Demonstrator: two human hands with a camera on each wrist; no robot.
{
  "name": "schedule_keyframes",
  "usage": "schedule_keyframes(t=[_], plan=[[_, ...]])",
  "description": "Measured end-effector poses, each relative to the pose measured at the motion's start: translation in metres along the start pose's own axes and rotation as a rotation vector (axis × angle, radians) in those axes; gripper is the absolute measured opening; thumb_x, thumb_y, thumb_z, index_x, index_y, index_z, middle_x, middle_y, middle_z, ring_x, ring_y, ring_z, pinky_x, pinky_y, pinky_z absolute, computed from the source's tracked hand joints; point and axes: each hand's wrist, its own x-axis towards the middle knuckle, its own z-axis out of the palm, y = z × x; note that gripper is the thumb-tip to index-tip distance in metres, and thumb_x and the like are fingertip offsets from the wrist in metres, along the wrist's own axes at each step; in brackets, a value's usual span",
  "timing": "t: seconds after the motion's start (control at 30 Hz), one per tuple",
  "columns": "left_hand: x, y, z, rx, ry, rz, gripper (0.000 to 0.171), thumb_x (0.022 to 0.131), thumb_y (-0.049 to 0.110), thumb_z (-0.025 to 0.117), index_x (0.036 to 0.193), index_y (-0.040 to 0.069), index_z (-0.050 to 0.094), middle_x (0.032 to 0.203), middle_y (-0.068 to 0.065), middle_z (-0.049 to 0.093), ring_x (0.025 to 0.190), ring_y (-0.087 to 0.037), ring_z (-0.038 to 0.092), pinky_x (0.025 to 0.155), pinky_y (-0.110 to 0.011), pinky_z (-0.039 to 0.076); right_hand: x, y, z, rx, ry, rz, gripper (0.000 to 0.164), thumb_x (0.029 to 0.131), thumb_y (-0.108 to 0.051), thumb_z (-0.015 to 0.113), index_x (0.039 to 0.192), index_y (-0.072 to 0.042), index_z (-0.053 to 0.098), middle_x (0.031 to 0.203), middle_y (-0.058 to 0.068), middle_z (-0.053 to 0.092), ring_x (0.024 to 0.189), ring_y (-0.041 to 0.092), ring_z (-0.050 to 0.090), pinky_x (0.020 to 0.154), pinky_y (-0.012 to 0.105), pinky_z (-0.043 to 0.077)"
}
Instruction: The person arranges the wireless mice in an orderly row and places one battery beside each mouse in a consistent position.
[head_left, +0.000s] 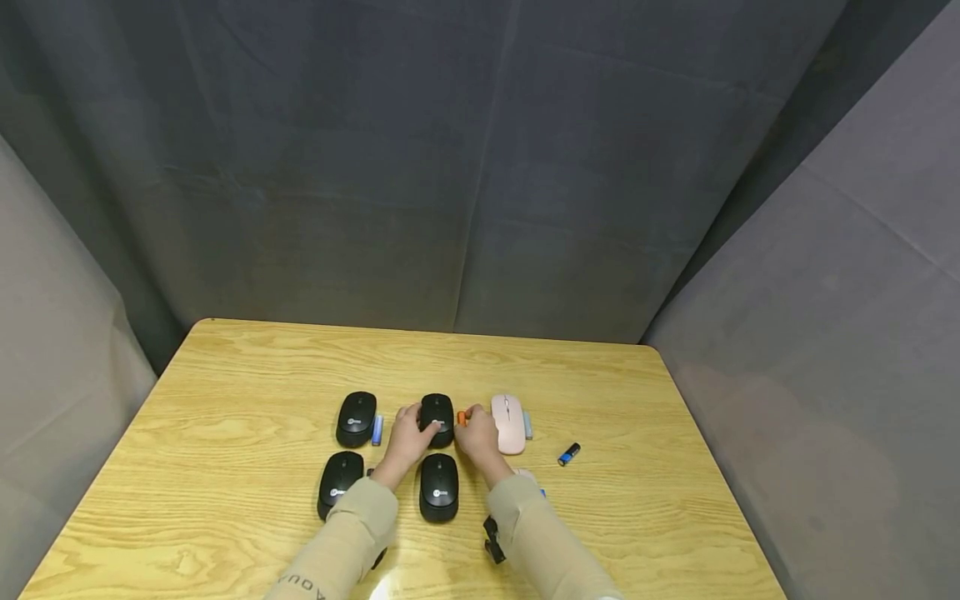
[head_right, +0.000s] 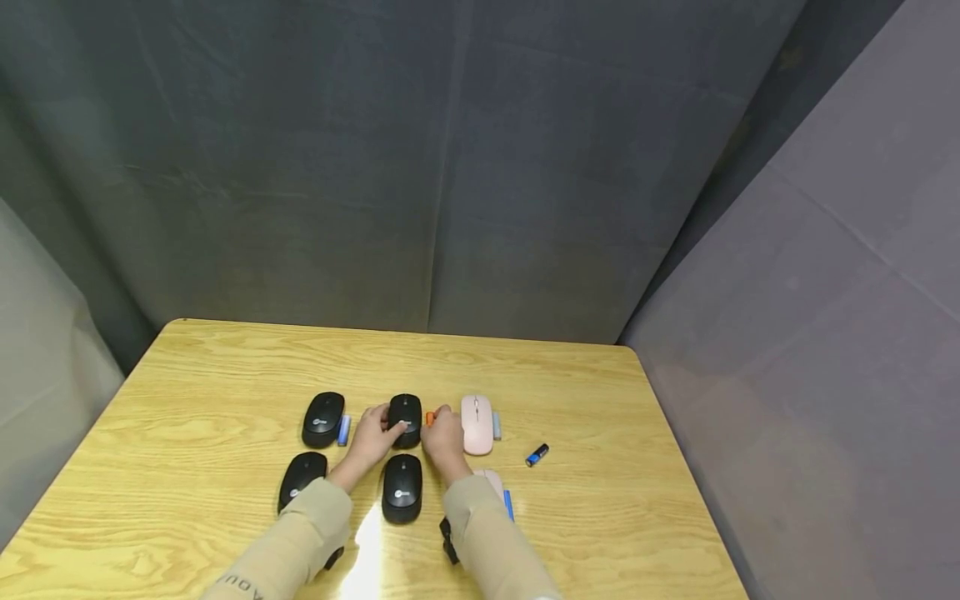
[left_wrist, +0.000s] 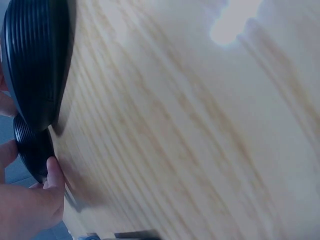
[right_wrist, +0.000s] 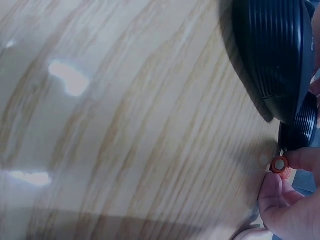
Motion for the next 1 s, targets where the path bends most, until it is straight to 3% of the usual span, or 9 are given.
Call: schedule_keyframes(t=[0.3,1.0], plan=[[0.0005,0.0003,0.0011,0.007,0.012,-0.005,0.054,0.087,0.016,0.061,0.127,-0.014,0.042,0.114,-0.026,0.047,0.108,-0.038,0.05,0.091,-0.046,0.043,-0.0005,-0.0014,0.0018,-0.014,-0.01,0.021,0.021,0.075,-0.005,0.065,0.094,0.0,0.058,0.083,0.015,0.061,0.072,0.025,0.057,0.066,0.037,0.049],[-0.0002,-0.0015,0.0012,0.007,0.005,-0.003,0.053,0.087,0.016,0.061,0.127,-0.014,0.041,0.115,-0.026,0.047,0.109,-0.038,0.05,0.091,-0.045,0.043,-0.0061,-0.0043,-0.0047,-0.014,-0.001,-0.021,0.03,0.078,-0.01,0.064,0.104,0.002,0.057,0.089,0.016,0.058,0.075,0.026,0.056,0.067,0.039,0.048]])
